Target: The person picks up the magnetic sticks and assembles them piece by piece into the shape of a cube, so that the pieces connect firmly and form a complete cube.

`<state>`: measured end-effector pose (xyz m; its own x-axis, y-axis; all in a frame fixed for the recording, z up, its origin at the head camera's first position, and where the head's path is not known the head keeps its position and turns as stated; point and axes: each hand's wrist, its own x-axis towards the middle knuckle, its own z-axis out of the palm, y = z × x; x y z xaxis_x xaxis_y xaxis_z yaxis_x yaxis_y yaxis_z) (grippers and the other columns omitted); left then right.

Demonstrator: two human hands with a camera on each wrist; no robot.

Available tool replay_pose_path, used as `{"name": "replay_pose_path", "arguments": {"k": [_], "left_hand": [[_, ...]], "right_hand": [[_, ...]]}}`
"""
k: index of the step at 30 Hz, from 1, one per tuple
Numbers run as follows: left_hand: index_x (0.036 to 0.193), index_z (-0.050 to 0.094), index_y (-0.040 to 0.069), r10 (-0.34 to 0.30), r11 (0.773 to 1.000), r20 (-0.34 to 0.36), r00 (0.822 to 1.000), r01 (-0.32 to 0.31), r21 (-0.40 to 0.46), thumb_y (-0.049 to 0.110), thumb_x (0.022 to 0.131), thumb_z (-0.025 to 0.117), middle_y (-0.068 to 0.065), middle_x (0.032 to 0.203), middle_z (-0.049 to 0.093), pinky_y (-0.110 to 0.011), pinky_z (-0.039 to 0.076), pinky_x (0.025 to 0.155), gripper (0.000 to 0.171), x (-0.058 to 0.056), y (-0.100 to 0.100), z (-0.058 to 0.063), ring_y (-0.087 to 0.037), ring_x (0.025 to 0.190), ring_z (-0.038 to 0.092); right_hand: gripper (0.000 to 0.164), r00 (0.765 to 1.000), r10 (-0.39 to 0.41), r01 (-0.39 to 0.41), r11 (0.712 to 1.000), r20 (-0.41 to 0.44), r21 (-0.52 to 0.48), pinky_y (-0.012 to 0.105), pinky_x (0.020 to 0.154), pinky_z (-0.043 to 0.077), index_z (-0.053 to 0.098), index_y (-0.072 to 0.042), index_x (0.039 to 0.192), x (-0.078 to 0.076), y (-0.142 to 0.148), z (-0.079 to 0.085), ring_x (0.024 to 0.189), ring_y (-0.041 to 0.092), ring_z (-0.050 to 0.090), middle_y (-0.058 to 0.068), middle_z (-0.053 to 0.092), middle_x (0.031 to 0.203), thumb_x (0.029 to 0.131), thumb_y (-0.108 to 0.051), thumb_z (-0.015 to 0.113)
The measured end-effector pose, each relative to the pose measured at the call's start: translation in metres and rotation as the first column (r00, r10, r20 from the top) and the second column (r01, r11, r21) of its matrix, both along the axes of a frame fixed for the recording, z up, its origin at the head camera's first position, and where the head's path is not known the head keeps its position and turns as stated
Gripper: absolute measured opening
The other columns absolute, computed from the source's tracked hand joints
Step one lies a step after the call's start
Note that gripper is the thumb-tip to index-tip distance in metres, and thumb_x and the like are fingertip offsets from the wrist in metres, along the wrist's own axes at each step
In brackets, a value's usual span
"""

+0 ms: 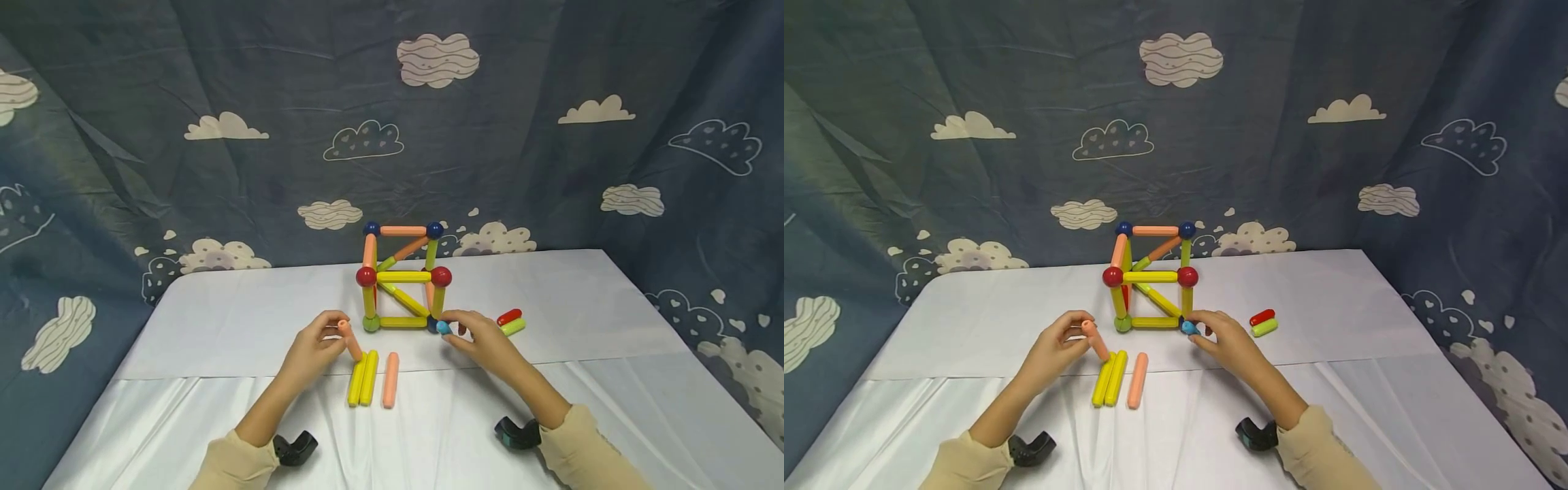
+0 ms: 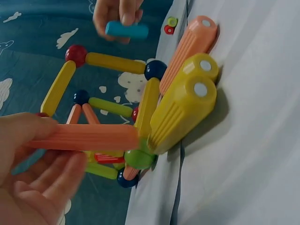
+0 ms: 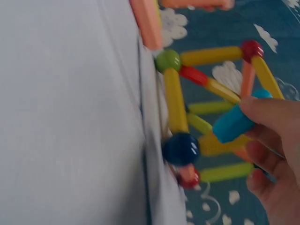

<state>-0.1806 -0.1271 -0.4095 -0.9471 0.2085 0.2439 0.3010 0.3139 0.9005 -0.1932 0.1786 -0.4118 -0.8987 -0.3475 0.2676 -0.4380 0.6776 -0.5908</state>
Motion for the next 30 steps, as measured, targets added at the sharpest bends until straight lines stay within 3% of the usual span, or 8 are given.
{"name": "replay_pose_path", "arguments": {"k": [3, 6, 14, 18, 21, 25, 30], "left_hand": [[0.107, 0.055, 0.003, 0.001, 0.997, -0.082, 0.997, 0.005, 0.073, 0.001, 0.080, 0.066, -0.010, 0.103, 0.058, -0.028, 0.048, 0.079, 0.029, 0.000, 0.002, 0.000, -0.024, 0.097, 0.057], [0.107, 0.055, 0.004, 0.005, 0.994, -0.119, 0.993, 0.008, 0.106, 0.004, 0.081, 0.066, -0.009, 0.102, 0.058, -0.030, 0.049, 0.079, 0.029, 0.000, 0.006, 0.001, -0.022, 0.095, 0.057], [0.109, 0.054, 0.003, -0.018, 0.992, -0.120, 0.993, 0.033, 0.121, 0.005, 0.082, 0.064, -0.006, 0.104, 0.058, -0.031, 0.048, 0.078, 0.029, 0.000, 0.013, 0.001, -0.017, 0.092, 0.056], [0.108, 0.053, -0.001, -0.031, 0.991, -0.134, 0.991, 0.048, 0.129, -0.001, 0.082, 0.062, -0.012, 0.104, 0.058, -0.034, 0.048, 0.079, 0.027, 0.004, 0.023, 0.014, -0.020, 0.092, 0.055], [0.108, 0.051, -0.005, -0.054, 0.987, -0.162, 0.985, 0.076, 0.139, -0.007, 0.082, 0.060, -0.017, 0.105, 0.057, -0.034, 0.048, 0.079, 0.027, 0.006, 0.035, 0.025, -0.023, 0.095, 0.055], [0.108, 0.050, -0.007, -0.087, 0.974, -0.206, 0.975, 0.126, 0.187, -0.009, 0.082, 0.059, -0.019, 0.106, 0.056, -0.033, 0.049, 0.077, 0.027, 0.001, 0.048, 0.027, -0.026, 0.097, 0.056], [0.108, 0.050, -0.006, -0.115, 0.963, -0.231, 0.966, 0.166, 0.214, -0.008, 0.083, 0.057, -0.020, 0.106, 0.055, -0.032, 0.050, 0.076, 0.026, -0.007, 0.062, 0.022, -0.026, 0.096, 0.056]], "right_hand": [[0.036, 0.998, 0.009, -0.009, 1.000, -0.058, 0.005, 0.035, 0.064, 0.047, 0.060, -0.008, 0.113, -0.007, -0.015, -0.005, 0.074, 0.016, 0.048, -0.002, 0.061, 0.096, 0.078, -0.009, 0.070], [0.035, 0.995, -0.003, 0.007, 0.999, -0.101, 0.034, 0.030, 0.062, 0.047, 0.060, -0.009, 0.111, -0.014, -0.028, -0.009, 0.071, 0.014, 0.048, -0.003, 0.059, 0.089, 0.078, -0.009, 0.070], [0.027, 0.985, -0.074, 0.096, 0.985, -0.155, 0.142, 0.030, 0.070, 0.050, 0.059, -0.011, 0.107, -0.021, -0.044, -0.015, 0.077, 0.013, 0.056, 0.002, 0.060, 0.095, 0.081, -0.010, 0.068], [0.029, 0.983, -0.080, 0.105, 0.984, -0.165, 0.145, 0.030, 0.071, 0.051, 0.059, -0.010, 0.108, -0.021, -0.046, -0.016, 0.080, 0.014, 0.057, 0.004, 0.060, 0.096, 0.080, -0.010, 0.068], [0.031, 0.986, -0.077, 0.089, 0.993, -0.148, 0.081, 0.027, 0.067, 0.050, 0.059, -0.010, 0.109, -0.021, -0.046, -0.017, 0.075, 0.013, 0.055, 0.004, 0.060, 0.097, 0.080, -0.009, 0.068], [0.033, 0.996, -0.015, 0.008, 0.996, -0.083, -0.089, 0.020, 0.058, 0.049, 0.057, -0.005, 0.112, -0.022, -0.045, -0.020, 0.069, 0.012, 0.056, 0.008, 0.060, 0.101, 0.081, -0.005, 0.066], [0.038, 0.996, 0.090, -0.081, 0.952, 0.018, -0.296, 0.021, 0.061, 0.050, 0.050, 0.000, 0.119, -0.023, -0.044, -0.024, 0.075, 0.014, 0.063, 0.013, 0.058, 0.107, 0.083, -0.001, 0.063]]}}
